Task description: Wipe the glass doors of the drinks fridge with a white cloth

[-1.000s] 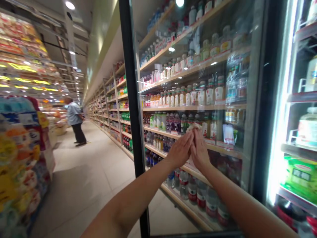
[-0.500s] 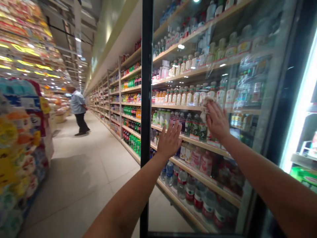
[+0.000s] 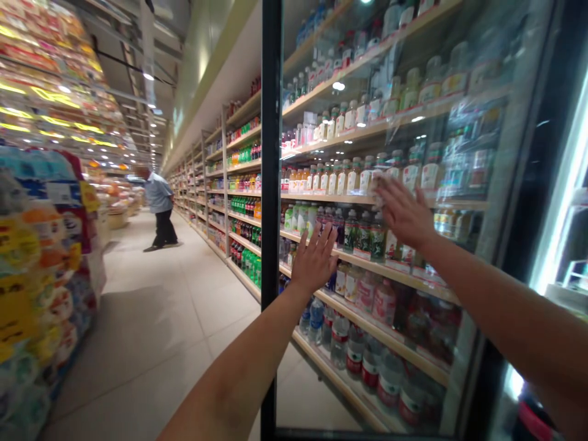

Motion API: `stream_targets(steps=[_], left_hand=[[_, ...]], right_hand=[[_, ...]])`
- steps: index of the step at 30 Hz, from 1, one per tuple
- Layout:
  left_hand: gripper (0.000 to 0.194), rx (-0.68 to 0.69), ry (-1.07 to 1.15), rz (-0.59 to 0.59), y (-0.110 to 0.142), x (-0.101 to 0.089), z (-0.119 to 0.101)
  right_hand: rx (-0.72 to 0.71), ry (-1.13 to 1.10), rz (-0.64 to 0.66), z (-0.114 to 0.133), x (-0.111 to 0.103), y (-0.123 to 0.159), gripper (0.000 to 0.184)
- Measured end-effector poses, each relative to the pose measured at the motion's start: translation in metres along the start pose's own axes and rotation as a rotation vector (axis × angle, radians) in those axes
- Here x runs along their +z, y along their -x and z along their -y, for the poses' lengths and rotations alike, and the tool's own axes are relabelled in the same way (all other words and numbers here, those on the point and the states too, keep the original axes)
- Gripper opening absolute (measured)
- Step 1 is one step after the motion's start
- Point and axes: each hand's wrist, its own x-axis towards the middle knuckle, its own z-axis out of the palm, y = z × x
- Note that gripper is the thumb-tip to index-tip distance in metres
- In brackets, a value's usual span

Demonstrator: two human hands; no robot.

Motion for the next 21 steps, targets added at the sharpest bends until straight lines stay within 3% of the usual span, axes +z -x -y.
stream_targets(steps=[3,5,10,12,17,19,21], left_hand=[[0.066,0.000,0.001,0.004,0.001,0.000,0.000],[0.066,-0.003,0.014,0.014,0.000,0.000,0.000],[0.065,-0.009,0.058,0.032,-0.001,-0.002,-0.001],[0.066,-0.010,0.069,0.032,-0.002,-0.003,-0.001],[0.065,-0.004,0.069,0.022,-0.002,-0.004,0.000],[0.065,-0.002,0.063,0.004,-0.002,-0.003,0.000],[0.064,-0.001,0.062,-0.007,-0.001,-0.002,0.000]], right_hand=[[0.364,0.022,-0.090,-0.034,-0.009,-0.033,0.056],[0.492,0.007,-0.129,-0.032,-0.007,-0.034,0.060],[0.476,-0.034,-0.205,0.004,0.009,-0.003,0.061],[0.489,-0.032,-0.182,-0.003,0.011,-0.011,0.060],[0.558,-0.049,-0.101,-0.057,0.008,-0.069,0.060],[0.547,-0.053,-0.109,-0.059,0.010,-0.068,0.061],[0.511,-0.051,-0.162,-0.044,0.012,-0.043,0.061]])
